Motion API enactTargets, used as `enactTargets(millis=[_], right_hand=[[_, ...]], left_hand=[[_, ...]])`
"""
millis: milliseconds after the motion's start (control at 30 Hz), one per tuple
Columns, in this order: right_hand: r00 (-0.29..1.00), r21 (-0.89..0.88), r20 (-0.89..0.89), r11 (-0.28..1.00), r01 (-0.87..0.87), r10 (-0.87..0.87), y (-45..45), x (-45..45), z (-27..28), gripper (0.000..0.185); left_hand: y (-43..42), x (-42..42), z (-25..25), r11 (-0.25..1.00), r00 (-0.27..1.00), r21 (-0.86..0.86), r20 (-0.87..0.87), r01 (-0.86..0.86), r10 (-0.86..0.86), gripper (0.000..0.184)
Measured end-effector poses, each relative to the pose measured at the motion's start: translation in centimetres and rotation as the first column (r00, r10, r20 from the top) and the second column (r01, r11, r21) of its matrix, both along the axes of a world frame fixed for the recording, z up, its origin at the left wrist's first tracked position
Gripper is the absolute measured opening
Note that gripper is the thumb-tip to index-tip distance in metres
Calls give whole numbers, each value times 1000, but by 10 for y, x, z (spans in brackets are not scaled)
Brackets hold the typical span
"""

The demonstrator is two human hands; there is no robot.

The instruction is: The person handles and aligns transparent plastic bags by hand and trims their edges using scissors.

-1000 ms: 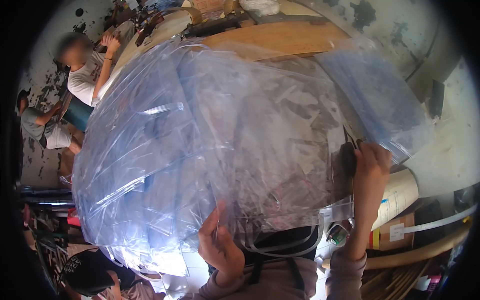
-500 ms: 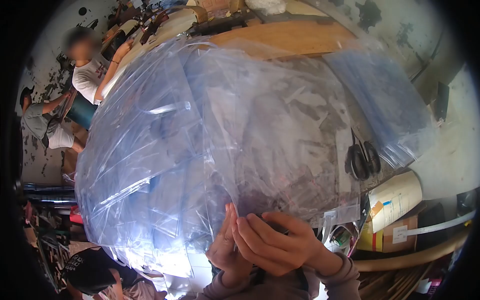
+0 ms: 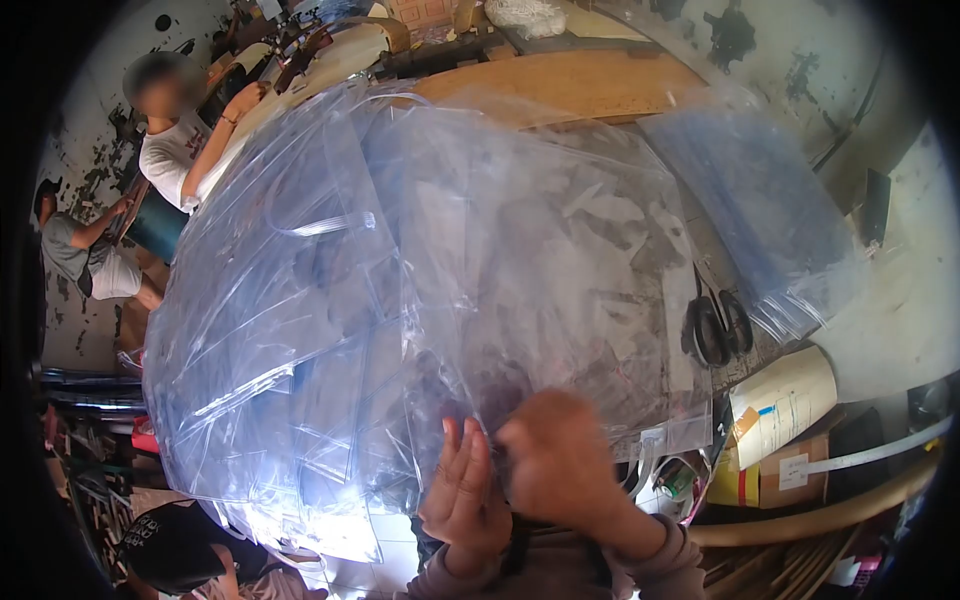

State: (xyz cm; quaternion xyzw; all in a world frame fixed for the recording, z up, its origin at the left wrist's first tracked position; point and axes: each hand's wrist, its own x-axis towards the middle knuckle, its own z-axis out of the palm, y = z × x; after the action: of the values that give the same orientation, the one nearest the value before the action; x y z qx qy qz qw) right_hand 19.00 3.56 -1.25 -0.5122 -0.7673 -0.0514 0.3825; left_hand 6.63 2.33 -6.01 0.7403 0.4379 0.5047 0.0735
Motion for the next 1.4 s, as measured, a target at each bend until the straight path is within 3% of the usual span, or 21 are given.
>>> enactTargets(millis=[33, 100, 133, 200, 267, 333, 367, 433, 533, 667, 800, 867, 900, 933, 1000, 1067, 1200, 1267, 1333, 1400], right_hand=[[999, -75, -33, 997, -3, 1, 3, 4, 5, 9], [880, 111, -278, 897, 428, -386, 14, 14, 18, 12], [878, 116, -279, 894, 433, -389, 13, 13, 18, 12], [940, 89, -266, 965, 245, -214, 10, 10, 17, 12], [943, 68, -254, 969, 238, -214, 2, 11, 18, 20], [898, -97, -225, 925, 366, -379, -6, 13, 18, 23], [898, -103, -229, 927, 361, -375, -10, 16, 18, 23], [818, -53, -52, 820, 570, -572, -16, 19, 17, 27], [725, -59, -170, 742, 668, -667, -20, 14, 20, 29], [761, 1, -286, 794, 607, -582, -23, 4, 22, 23], [839, 84, -253, 853, 516, -482, -33, -1, 24, 21], [892, 247, -256, 867, 434, -373, -39, -2, 24, 17], [900, 400, -305, 816, 418, -311, -39, 1, 19, 10], [899, 398, -305, 816, 420, -314, -40, 8, 19, 10], [686, 576, -147, 502, 645, -713, -41, 33, 19, 9], [514, 401, -384, 363, 841, -767, -28, 61, 25, 10], [479, 386, -429, 324, 864, -766, -39, 102, 14, 12], [546, 328, -295, 454, 829, -784, -40, 109, 8, 14], [575, 3, -239, 591, 807, -783, -36, 109, 6, 15], [610, -158, -118, 622, 767, -783, -32, 113, -5, 15]], left_hand=[[-1, 0, 0, 1000, 1000, 0, 1, -1, 1, 32], [-3, 2, 1, 999, 999, -26, 34, -19, 20, 27], [-4, 2, 1, 1000, 999, -21, 35, -13, 14, 27], [-2, 2, 2, 1000, 999, -8, 20, -28, 28, 29], [-1, 3, 3, 1000, 999, -3, 36, -27, 27, 30], [-2, 4, 3, 999, 998, -5, 44, -40, 40, 31], [-2, 4, 3, 999, 999, -10, 29, -38, 38, 30], [-2, 3, 2, 999, 999, -7, 10, -37, 38, 30], [-1, 3, 2, 1000, 999, 2, 19, -29, 29, 30], [0, 3, 0, 999, 999, 18, 13, -29, 29, 30], [-1, 3, 1, 999, 999, 14, 17, -31, 31, 30], [-2, 3, 2, 1000, 1000, 5, 7, -30, 30, 30], [-1, 3, 2, 999, 1000, 6, -1, -31, 31, 31], [-1, 3, 2, 1000, 1000, 3, -1, -29, 29, 31], [-1, 2, 0, 1000, 1000, 14, 0, -20, 20, 33], [-1, 2, 0, 1000, 1000, 9, -1, -9, 9, 34], [-2, 2, 6, 999, 1000, -33, -29, 7, -8, 36], [-1, 3, 5, 1000, 1000, -16, -26, 4, -5, 35], [-1, 2, 4, 1000, 1000, -7, -31, 1, -1, 35], [-1, 3, 6, 1000, 999, -13, -44, 9, -10, 35]])
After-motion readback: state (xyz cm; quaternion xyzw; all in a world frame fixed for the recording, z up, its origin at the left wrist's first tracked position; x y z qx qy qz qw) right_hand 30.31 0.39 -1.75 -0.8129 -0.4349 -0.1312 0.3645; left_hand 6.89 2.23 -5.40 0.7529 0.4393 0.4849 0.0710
